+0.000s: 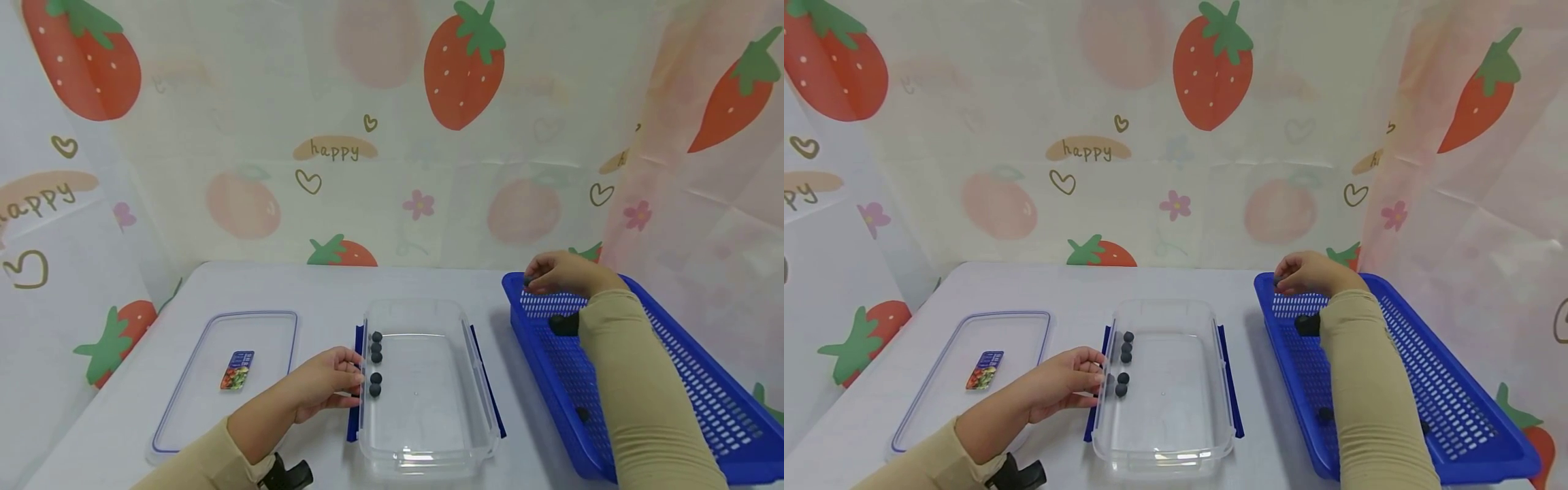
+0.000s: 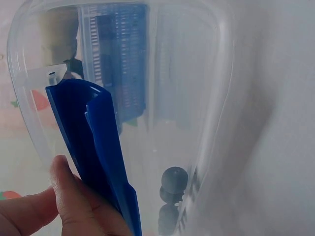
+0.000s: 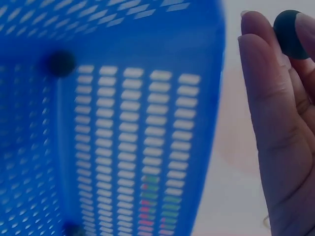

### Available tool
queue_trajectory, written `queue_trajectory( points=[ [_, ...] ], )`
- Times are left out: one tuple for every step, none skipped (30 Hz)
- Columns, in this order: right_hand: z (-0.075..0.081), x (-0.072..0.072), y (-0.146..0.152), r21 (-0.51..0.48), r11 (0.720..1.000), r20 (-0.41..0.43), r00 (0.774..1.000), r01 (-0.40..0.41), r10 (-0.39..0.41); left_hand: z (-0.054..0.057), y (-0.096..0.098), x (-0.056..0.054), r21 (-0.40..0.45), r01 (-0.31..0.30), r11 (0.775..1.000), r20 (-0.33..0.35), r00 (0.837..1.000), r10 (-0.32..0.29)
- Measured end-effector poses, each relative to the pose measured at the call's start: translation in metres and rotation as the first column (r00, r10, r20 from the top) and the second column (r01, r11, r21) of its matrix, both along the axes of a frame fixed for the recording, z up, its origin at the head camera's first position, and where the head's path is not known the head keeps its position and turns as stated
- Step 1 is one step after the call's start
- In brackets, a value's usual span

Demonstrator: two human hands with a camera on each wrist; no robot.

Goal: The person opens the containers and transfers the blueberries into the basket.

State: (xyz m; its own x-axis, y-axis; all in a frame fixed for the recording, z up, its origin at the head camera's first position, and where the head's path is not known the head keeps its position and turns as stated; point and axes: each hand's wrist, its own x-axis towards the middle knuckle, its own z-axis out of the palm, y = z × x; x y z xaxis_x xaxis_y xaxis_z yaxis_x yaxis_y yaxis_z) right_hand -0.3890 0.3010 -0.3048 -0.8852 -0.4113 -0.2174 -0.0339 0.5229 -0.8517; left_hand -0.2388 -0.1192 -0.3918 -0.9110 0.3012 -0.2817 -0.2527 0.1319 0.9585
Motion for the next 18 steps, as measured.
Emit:
queue_trajectory(
  points=[
    [-0.001, 0.0, 0.002, 0.004, 1.0, 0.01, 1.0, 0.007, -0.007, 0.0, 0.0, 0.0, -0.001, -0.001, 1.0, -0.001, 1.0, 0.001],
    [-0.002, 0.0, 0.004, 0.008, 1.0, 0.017, 1.0, 0.012, -0.012, 0.0, 0.0, 0.0, -0.001, -0.001, 1.0, -0.002, 1.0, 0.001],
    [-0.004, 0.001, 0.007, 0.015, 1.0, 0.024, 1.0, 0.017, -0.018, 0.0, 0.0, 0.0, -0.002, -0.002, 1.0, -0.002, 1.0, 0.002],
    [-0.005, 0.001, 0.009, 0.02, 1.0, 0.027, 0.999, 0.018, -0.018, 0.0, 0.0, 0.0, -0.002, -0.002, 1.0, -0.003, 1.0, 0.002],
    [-0.006, 0.001, 0.01, 0.028, 0.999, 0.025, 1.0, 0.016, -0.016, 0.0, 0.0, 0.0, -0.002, -0.002, 1.0, -0.003, 1.0, 0.002],
    [-0.007, 0.001, 0.012, 0.037, 0.999, 0.023, 1.0, 0.013, -0.014, 0.0, 0.0, 0.0, -0.001, -0.001, 1.0, -0.003, 1.0, 0.001],
    [-0.008, 0.001, 0.013, 0.041, 0.999, 0.023, 1.0, 0.014, -0.015, 0.0, 0.0, 0.0, 0.001, 0.0, 1.0, -0.002, 1.0, 0.0],
    [-0.009, 0.001, 0.015, 0.039, 0.999, 0.027, 1.0, 0.012, -0.013, 0.0, 0.0, -0.001, 0.003, 0.002, 1.0, -0.003, 1.0, -0.002],
    [-0.01, 0.001, 0.016, 0.034, 0.999, 0.035, 0.999, 0.011, -0.013, 0.0, 0.0, -0.001, 0.004, 0.003, 1.0, -0.001, 1.0, -0.003],
    [-0.011, 0.001, 0.017, 0.026, 1.0, 0.044, 0.999, 0.011, -0.012, 0.0, 0.0, -0.001, 0.005, 0.004, 1.0, -0.001, 1.0, -0.004],
    [-0.011, 0.0, 0.018, 0.028, 1.0, 0.046, 0.999, 0.005, -0.006, 0.0, 0.0, -0.001, 0.006, 0.005, 1.0, 0.001, 1.0, -0.005],
    [-0.012, 0.0, 0.019, 0.026, 1.0, 0.055, 0.998, 0.007, -0.008, 0.0, 0.0, -0.001, 0.007, 0.005, 1.0, 0.002, 1.0, -0.005],
    [-0.013, 0.0, 0.019, 0.025, 1.0, 0.061, 0.998, 0.005, -0.006, 0.0, 0.0, -0.001, 0.007, 0.005, 1.0, 0.004, 1.0, -0.005],
    [-0.013, 0.001, 0.019, 0.027, 1.0, 0.063, 0.998, 0.004, -0.005, 0.0, 0.0, -0.001, 0.006, 0.005, 1.0, 0.005, 1.0, -0.005],
    [-0.014, 0.001, 0.02, 0.031, 1.0, 0.064, 0.998, 0.0, -0.002, 0.0, 0.0, -0.001, 0.004, 0.004, 1.0, 0.007, 1.0, -0.004],
    [-0.014, 0.001, 0.019, 0.036, 0.999, 0.061, 0.998, -0.003, 0.001, 0.0, 0.0, -0.001, 0.003, 0.004, 1.0, 0.006, 1.0, -0.004],
    [-0.015, 0.001, 0.019, 0.044, 0.999, 0.055, 0.998, -0.006, 0.004, 0.0, 0.0, -0.001, 0.002, 0.004, 1.0, 0.006, 1.0, -0.004],
    [-0.015, 0.001, 0.019, 0.049, 0.999, 0.052, 0.999, -0.004, 0.001, 0.0, -0.001, -0.001, 0.002, 0.004, 1.0, 0.004, 1.0, -0.004]
  ],
)
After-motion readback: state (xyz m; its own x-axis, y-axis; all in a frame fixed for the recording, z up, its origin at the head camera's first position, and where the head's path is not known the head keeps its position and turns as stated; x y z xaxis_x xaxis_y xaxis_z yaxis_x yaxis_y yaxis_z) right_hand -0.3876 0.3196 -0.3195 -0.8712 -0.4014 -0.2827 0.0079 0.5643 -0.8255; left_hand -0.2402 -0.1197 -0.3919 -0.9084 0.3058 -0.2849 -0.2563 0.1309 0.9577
